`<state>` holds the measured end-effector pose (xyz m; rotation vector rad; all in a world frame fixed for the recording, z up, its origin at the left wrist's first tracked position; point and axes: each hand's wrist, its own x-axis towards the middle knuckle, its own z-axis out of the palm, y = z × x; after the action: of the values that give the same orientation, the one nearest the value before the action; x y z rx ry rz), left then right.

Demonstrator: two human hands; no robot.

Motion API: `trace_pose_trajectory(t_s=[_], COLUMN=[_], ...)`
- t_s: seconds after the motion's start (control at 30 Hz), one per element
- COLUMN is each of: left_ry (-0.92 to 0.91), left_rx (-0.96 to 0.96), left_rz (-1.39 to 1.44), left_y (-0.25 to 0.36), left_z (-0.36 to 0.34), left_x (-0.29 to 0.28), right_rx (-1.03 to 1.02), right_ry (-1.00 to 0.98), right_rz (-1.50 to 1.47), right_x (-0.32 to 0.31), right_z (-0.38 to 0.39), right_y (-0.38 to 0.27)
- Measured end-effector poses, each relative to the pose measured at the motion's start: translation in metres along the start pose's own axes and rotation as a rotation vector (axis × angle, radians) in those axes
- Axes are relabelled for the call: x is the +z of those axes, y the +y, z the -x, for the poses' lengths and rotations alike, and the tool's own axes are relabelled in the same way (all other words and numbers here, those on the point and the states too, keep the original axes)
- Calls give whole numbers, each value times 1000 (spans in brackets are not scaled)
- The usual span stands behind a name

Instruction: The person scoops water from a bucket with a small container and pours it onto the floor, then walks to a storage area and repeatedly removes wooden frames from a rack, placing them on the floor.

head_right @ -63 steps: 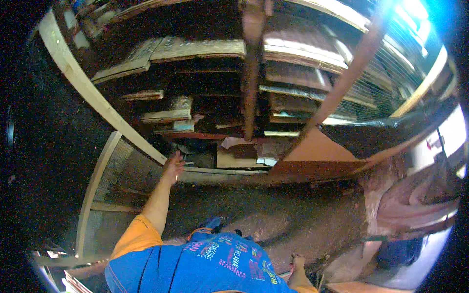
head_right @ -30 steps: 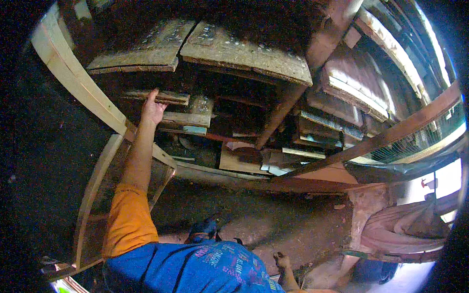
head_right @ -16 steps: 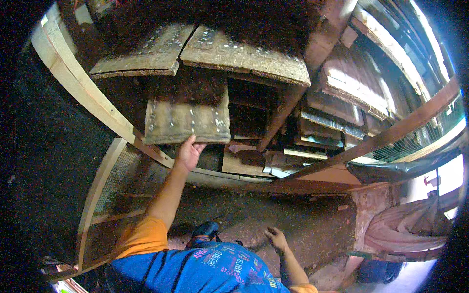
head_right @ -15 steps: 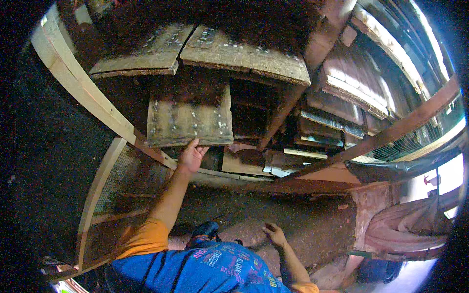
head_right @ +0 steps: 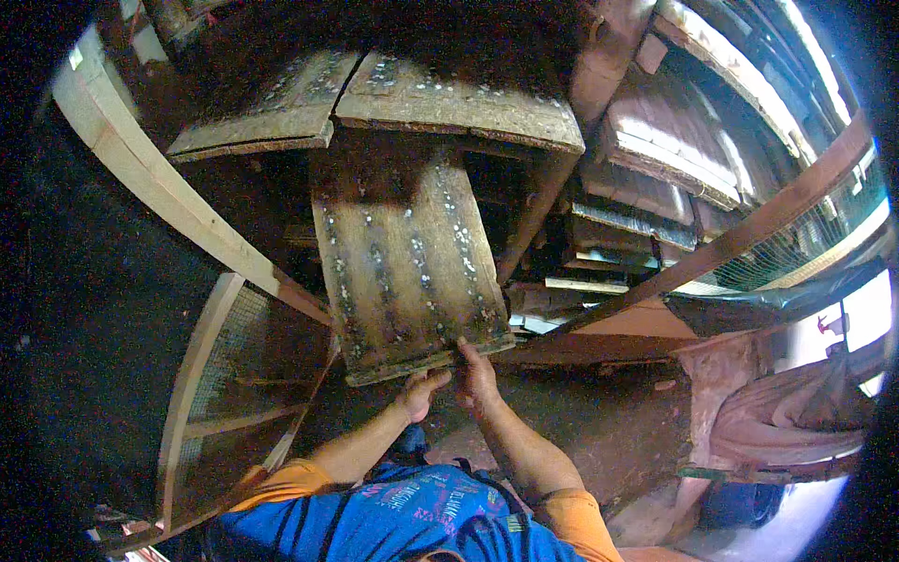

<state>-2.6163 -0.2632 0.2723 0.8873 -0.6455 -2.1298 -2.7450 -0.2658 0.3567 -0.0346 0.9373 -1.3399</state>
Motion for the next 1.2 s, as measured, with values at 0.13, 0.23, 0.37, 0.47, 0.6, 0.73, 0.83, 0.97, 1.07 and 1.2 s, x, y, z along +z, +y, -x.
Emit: trace_pose_trajectory(t_s=[0.13,0.23,0.37,0.47,0.6,0.73,0.83,0.97,1.07,1.2], left_ry=[80,50,298,-90,12,-9,-47,-104,-120,-188], left_rx=[-234,-81,-79,42,8,35,55,-16,-66,-170], left_rz=[-429,24,313,380,255,287,290,257,212,136], left_y=[7,53,130,166,174,172,172,164,130,79], left_z=[22,4,-35,-58,-67,-60,-51,-40,-21,18], left_x=[-47,-77,-81,-66,-47,-37,-29,-26,-25,-20], right_rx=[-62,-51,-116,-155,-178,-262,-199,-228,-293,-340], right_ry=[157,206,379,318,361,334,393,431,464,435], right_rz=[-138,-108,-225,-190,-259,-289,-319,-310,-237,-200], right_x=[-16,-47,-84,-96,-93,-87,-85,-105,-142,-193], right_z=[3,10,15,8,-1,7,9,16,38,98], right_y=[-8,-22,-21,-13,-16,-41,-57,-60,-60,-68])
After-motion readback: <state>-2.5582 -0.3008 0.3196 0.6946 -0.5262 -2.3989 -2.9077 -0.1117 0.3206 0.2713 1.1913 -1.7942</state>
